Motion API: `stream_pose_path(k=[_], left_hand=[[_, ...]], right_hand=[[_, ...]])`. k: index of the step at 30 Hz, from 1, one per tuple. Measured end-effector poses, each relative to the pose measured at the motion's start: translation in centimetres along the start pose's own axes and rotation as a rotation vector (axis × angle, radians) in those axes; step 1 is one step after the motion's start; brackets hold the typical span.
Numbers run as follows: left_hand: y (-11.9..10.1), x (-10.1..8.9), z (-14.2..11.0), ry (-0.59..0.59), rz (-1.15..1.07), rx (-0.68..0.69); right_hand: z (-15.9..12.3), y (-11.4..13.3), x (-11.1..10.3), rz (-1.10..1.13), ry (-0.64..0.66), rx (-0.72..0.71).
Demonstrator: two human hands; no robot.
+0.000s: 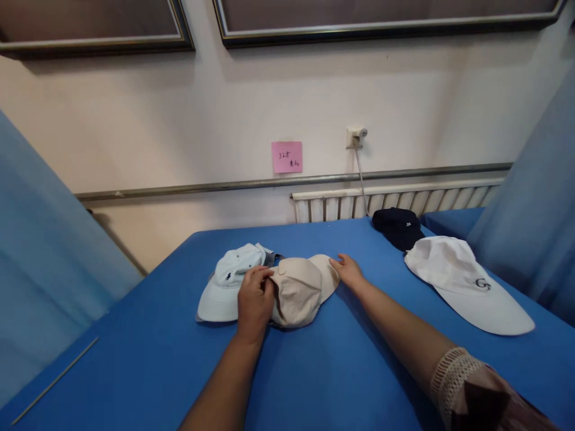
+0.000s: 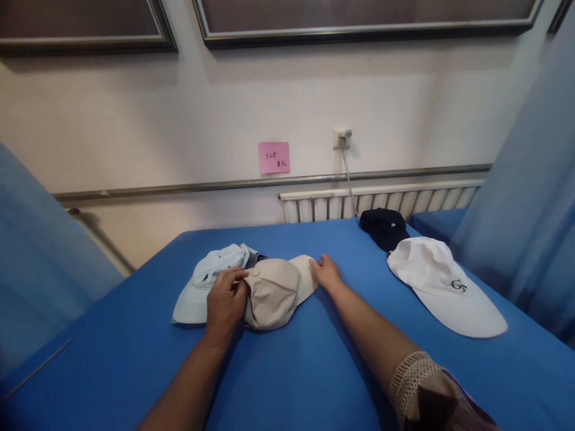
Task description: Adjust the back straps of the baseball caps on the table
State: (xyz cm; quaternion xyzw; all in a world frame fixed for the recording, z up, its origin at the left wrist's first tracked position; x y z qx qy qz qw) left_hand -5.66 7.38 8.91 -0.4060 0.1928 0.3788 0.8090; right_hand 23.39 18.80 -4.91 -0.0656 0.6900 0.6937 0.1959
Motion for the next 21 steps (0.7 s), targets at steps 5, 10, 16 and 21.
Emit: stream_pose_path(k=[5,10,16,21], left_hand=[[0.3,-0.2,-0.1,-0.032,-0.066,-0.005],[1.0,1.4,-0.4,0.03,-0.172,-0.055],[1.6,1.4,-0.6,-0.003,-0.271,-0.17],[3.4,1.0,-0.5,-0.047,-0.37,-0.27]], right_hand=[[-1.5,-0.4,-2.0,0.062,0.062,0.062],[-6.3,-1.8,-4.7,0.228,0.342,0.112],[-9.7,-3.0,-4.8,0.514,0.554,0.314],[-10.5,-2.6,-3.8,0.543,0.578,0.339]])
Point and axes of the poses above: each hand's wrist, its own z-axis towards the middle knuckle, its own x-axis out of the palm, y = z × x, the point moved 9 cm from there along z, towards the middle knuckle, and after that the axes turned 8 degrees about y, right-handed, at the moved point
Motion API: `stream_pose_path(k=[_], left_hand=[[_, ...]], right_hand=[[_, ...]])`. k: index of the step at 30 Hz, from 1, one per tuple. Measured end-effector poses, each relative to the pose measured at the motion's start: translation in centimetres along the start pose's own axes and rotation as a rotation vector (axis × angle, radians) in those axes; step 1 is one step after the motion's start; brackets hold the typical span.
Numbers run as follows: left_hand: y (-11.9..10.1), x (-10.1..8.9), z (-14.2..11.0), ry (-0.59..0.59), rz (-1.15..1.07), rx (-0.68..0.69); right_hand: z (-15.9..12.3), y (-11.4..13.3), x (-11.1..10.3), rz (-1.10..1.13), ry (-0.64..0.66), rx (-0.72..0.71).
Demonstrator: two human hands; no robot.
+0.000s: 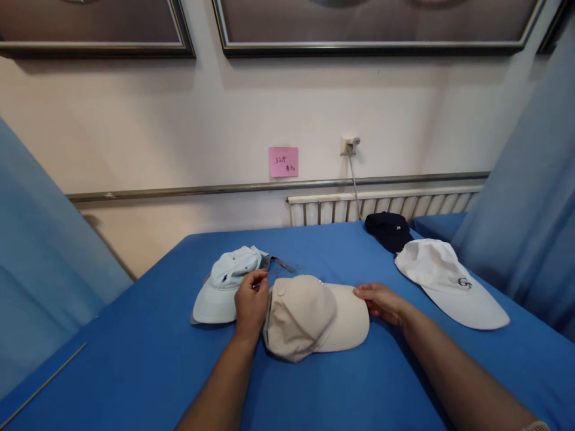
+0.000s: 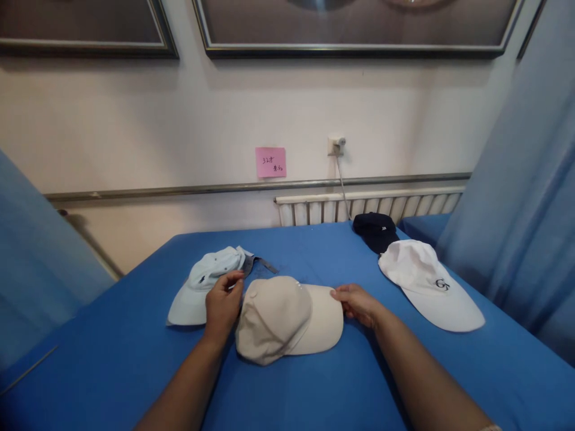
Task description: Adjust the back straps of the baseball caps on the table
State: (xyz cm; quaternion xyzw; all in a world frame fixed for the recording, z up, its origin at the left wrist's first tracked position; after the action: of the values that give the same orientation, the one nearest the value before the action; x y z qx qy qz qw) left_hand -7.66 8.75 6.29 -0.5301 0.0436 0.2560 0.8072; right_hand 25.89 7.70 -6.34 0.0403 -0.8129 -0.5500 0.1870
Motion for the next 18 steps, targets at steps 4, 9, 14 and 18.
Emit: stream_pose_path(k=[4,9,14,18], left_hand=[[1.9,-0.6,0.5,-0.048,-0.038,-0.074],[3.8,1.1,0.4,0.04,-0.045,-0.185],[4.1,5.0,-0.7,0.285,0.031,-0.202],[5.0,8.0,-1.4,0.509,0.061,-0.194]], right_hand=[[0.2,1.0,-1.0,0.154,-0.035,-0.139],[2.7,2.8,-6.7,0.408,-0.332,-0.325],[7.1,4.7,-11.8,0.52,-0.586,-0.402],[10.0,5.0,-14.6,0.595,-0.729,-0.368]])
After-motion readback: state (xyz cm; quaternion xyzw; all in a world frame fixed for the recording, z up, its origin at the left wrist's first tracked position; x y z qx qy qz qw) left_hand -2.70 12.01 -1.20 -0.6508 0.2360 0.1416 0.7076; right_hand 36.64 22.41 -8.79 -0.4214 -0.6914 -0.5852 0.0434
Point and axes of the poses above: each hand's wrist, its own z-axis towards the middle knuckle, its own x-axis out of the palm, y = z × x, the point moved 9 cm from there along z, towards the middle knuckle, and after that the axes turned 8 degrees about y, right-handed, at the moved point
